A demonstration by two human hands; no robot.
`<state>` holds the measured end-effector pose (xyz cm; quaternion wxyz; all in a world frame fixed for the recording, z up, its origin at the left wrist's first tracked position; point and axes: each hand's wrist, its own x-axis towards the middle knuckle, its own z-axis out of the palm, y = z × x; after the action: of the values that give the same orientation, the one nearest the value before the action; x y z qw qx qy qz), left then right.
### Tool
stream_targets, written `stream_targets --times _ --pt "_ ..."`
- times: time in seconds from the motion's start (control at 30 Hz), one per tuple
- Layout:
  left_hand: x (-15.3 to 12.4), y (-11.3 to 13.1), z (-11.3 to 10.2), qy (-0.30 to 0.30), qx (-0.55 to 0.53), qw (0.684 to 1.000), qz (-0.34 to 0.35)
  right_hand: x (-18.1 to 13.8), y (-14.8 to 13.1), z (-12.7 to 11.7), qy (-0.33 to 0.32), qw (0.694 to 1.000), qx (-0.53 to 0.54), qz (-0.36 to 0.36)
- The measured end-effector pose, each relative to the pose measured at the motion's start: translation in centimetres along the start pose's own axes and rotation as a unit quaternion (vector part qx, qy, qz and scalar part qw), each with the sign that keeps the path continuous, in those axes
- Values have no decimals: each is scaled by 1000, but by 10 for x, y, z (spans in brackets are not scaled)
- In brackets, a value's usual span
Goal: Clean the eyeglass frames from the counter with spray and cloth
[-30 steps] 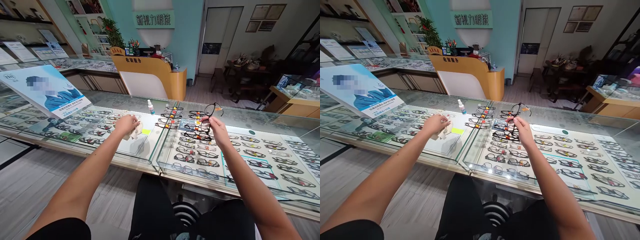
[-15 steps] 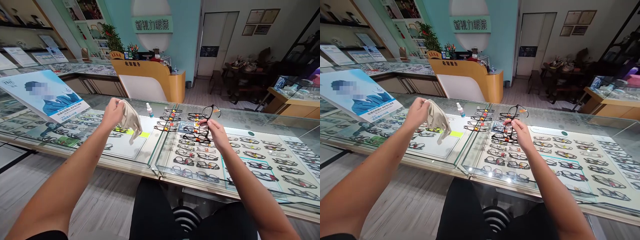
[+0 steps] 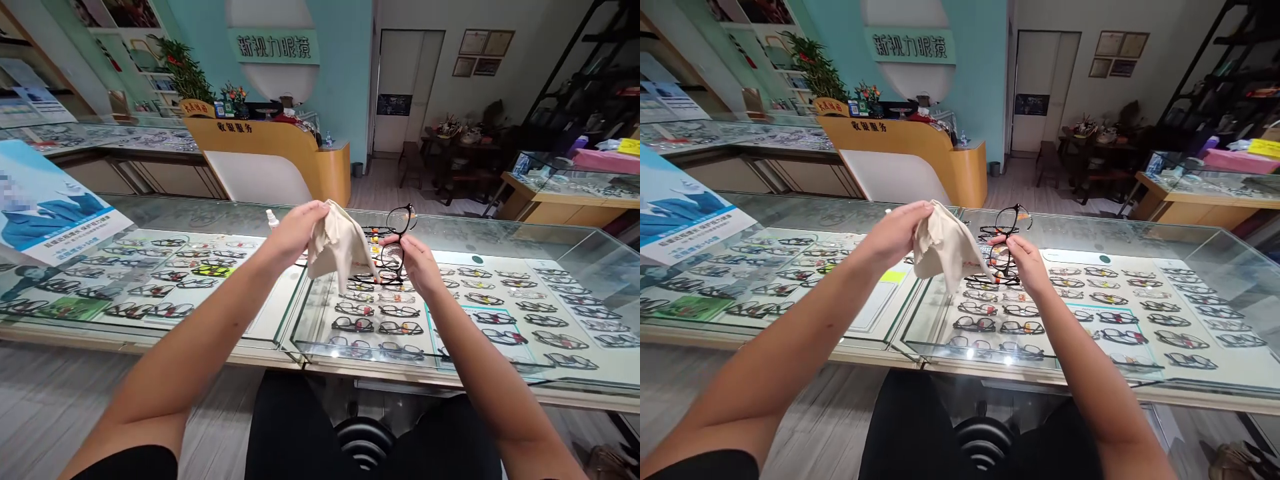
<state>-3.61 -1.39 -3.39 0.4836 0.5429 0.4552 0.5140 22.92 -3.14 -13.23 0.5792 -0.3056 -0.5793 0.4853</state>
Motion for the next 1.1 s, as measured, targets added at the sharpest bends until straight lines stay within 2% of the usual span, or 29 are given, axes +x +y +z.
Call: stream_targets --times 0.13,0.3,0.43,0.67,0.8,1.1 --pt "-2 -21 29 -38 -53 998 -6 2 -3 -2 10 1000 15 1" --pt "0 -38 46 -83 -84 993 2 5 -3 -3 15 1000 7 -26" --pt "3 -53 50 -133 -94 987 -1 7 1 -1 9 999 28 -25" --pt "-2 -79 53 -166 -113 980 -9 6 3 4 -10 1000 26 -13" --pt "-7 -85 56 -183 -130 974 -31 6 9 5 -28 1000 11 -6" --pt "-11 -91 58 -221 -137 964 -54 2 16 4 -23 999 11 45"
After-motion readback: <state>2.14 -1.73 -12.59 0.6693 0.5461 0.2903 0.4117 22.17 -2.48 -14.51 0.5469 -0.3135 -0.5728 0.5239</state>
